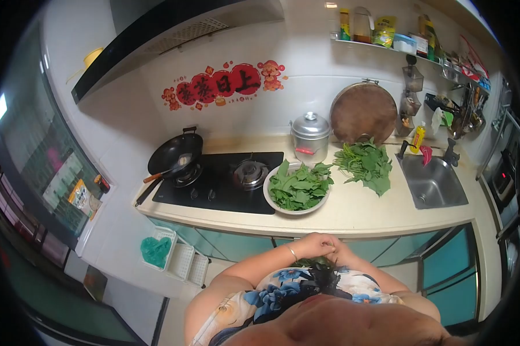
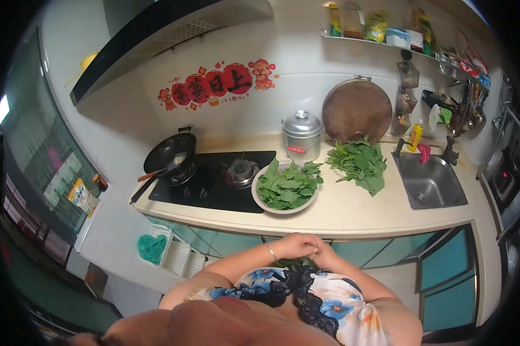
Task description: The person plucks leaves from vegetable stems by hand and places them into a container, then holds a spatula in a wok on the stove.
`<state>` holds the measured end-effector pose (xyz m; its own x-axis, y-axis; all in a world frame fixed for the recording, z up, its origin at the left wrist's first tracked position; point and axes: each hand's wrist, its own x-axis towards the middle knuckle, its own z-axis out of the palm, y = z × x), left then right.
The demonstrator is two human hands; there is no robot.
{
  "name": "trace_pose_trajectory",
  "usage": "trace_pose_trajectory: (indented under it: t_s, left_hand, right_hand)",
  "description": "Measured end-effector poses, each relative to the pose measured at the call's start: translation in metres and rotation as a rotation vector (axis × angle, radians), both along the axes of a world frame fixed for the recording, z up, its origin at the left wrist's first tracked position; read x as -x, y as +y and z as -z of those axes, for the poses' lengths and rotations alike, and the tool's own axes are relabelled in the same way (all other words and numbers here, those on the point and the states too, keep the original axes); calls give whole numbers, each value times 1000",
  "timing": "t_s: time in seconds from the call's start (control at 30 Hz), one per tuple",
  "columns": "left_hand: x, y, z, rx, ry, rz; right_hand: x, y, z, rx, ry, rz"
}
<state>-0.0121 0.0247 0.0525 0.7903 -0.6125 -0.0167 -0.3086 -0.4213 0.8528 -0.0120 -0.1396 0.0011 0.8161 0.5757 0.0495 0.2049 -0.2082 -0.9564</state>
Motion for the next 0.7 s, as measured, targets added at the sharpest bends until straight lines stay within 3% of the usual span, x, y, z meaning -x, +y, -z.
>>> trace_pose_trajectory:
  t_s: [0.2,0.23,0.37,0.43,0.5,0.57,0.7]
  left_hand:
    - [-1,-1,42,220,56,-154]
    - [-4,-1,42,272,95,-239]
    - [-1,3,22,200,86,-303]
    - [1,4,20,339,322,-248]
    - [0,6,22,381,377,-266]
    - [-1,7,24,489,564,-308]
    - [-1,10,23,458,583,-304]
  right_hand:
    - [1,1,9,-189,126,5]
    - [2,1,3,-251,220,48]
    - [6,-8,2,-301,190,194]
    - [10,-10,-7,-208,169,231]
    - [17,-10,-22,-238,166,249]
    - [19,-15,-27,-66,-18,291]
    - [13,-19,-8,-139,-164,367]
